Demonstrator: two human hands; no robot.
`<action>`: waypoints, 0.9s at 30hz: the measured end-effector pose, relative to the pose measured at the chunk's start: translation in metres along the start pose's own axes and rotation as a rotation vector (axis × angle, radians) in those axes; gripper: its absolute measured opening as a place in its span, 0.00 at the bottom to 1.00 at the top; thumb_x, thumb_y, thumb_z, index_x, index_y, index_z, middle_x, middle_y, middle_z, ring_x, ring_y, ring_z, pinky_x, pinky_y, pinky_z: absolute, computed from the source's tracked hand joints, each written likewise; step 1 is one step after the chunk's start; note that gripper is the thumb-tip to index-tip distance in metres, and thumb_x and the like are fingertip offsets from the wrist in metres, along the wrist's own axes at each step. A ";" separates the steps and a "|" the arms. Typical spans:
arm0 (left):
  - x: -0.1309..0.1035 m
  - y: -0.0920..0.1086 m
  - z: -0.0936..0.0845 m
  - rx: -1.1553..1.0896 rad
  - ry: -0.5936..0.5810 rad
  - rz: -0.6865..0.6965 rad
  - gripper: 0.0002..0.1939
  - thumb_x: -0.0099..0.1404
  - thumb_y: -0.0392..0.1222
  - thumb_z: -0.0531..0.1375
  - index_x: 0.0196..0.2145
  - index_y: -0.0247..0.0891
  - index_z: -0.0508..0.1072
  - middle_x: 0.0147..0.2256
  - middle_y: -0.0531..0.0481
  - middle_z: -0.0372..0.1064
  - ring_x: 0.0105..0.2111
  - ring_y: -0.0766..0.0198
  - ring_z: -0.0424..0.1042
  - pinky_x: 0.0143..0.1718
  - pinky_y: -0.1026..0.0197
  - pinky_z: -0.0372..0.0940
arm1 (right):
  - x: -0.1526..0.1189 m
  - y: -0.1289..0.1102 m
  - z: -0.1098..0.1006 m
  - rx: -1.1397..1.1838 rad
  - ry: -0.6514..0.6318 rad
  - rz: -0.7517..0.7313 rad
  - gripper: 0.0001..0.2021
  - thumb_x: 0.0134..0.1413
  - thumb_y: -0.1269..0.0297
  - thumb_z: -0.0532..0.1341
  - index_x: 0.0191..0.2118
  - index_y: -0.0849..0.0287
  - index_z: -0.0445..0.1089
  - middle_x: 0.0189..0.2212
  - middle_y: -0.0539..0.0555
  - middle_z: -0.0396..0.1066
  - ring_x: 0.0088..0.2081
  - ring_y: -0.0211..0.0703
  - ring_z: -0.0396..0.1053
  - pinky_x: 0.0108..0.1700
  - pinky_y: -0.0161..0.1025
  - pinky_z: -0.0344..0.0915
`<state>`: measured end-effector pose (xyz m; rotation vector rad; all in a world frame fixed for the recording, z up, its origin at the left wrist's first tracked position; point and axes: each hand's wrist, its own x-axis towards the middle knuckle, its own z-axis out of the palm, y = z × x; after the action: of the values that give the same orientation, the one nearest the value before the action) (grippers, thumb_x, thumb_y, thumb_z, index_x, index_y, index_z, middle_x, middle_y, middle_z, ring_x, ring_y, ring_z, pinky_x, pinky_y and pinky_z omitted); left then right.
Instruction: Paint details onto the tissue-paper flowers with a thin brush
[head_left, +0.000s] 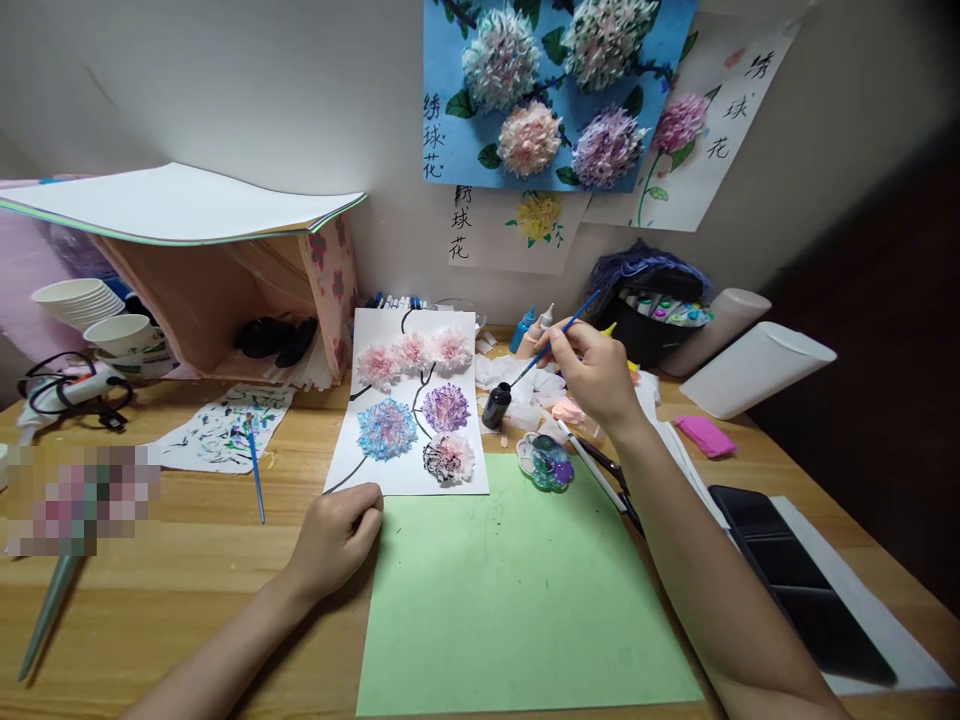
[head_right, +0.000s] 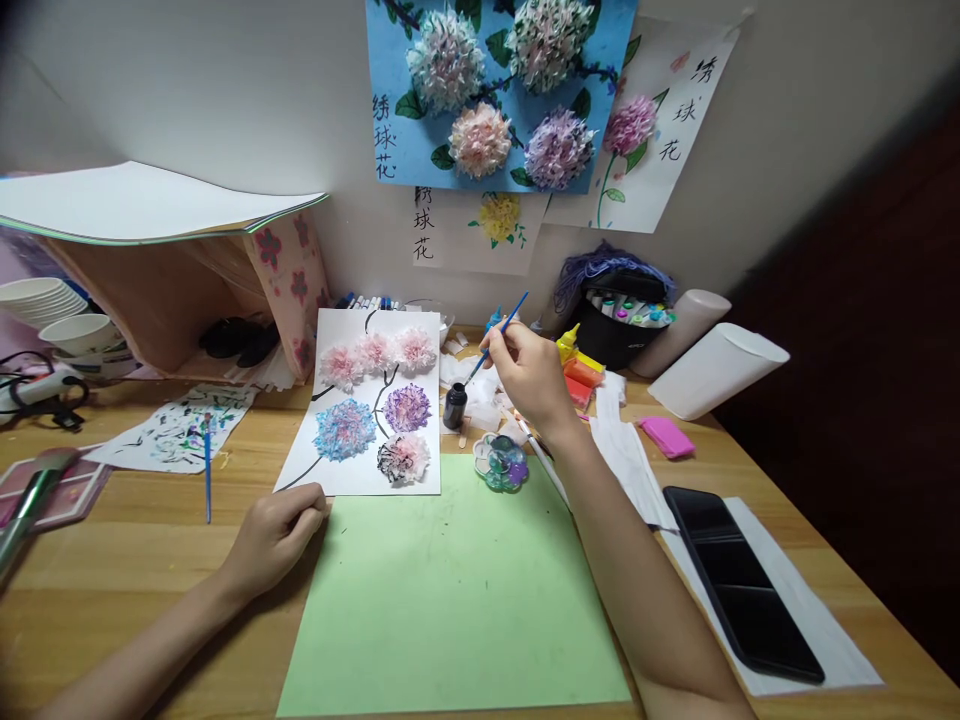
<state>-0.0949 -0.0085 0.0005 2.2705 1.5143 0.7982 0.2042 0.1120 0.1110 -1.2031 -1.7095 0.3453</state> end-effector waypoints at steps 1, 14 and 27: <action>0.000 0.000 0.000 -0.001 0.000 0.000 0.12 0.61 0.32 0.46 0.21 0.38 0.57 0.19 0.57 0.58 0.20 0.70 0.59 0.25 0.66 0.52 | 0.001 0.000 -0.001 0.013 0.004 0.005 0.11 0.58 0.61 0.53 0.28 0.59 0.67 0.25 0.51 0.70 0.26 0.39 0.71 0.31 0.36 0.65; 0.000 0.002 -0.001 0.003 -0.005 -0.002 0.12 0.61 0.33 0.46 0.21 0.38 0.58 0.19 0.56 0.59 0.20 0.69 0.59 0.25 0.66 0.52 | -0.001 -0.005 -0.002 0.094 0.079 -0.084 0.11 0.59 0.63 0.52 0.29 0.59 0.67 0.28 0.51 0.69 0.27 0.37 0.70 0.31 0.35 0.66; 0.000 0.002 -0.001 -0.011 -0.029 -0.019 0.11 0.61 0.33 0.46 0.21 0.38 0.58 0.20 0.55 0.60 0.21 0.69 0.60 0.26 0.65 0.52 | 0.000 0.001 0.001 0.016 0.031 0.027 0.10 0.56 0.63 0.54 0.26 0.59 0.66 0.25 0.52 0.70 0.25 0.38 0.71 0.29 0.35 0.66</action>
<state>-0.0945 -0.0095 0.0021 2.2466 1.5125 0.7639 0.2040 0.1121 0.1101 -1.2149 -1.6622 0.3549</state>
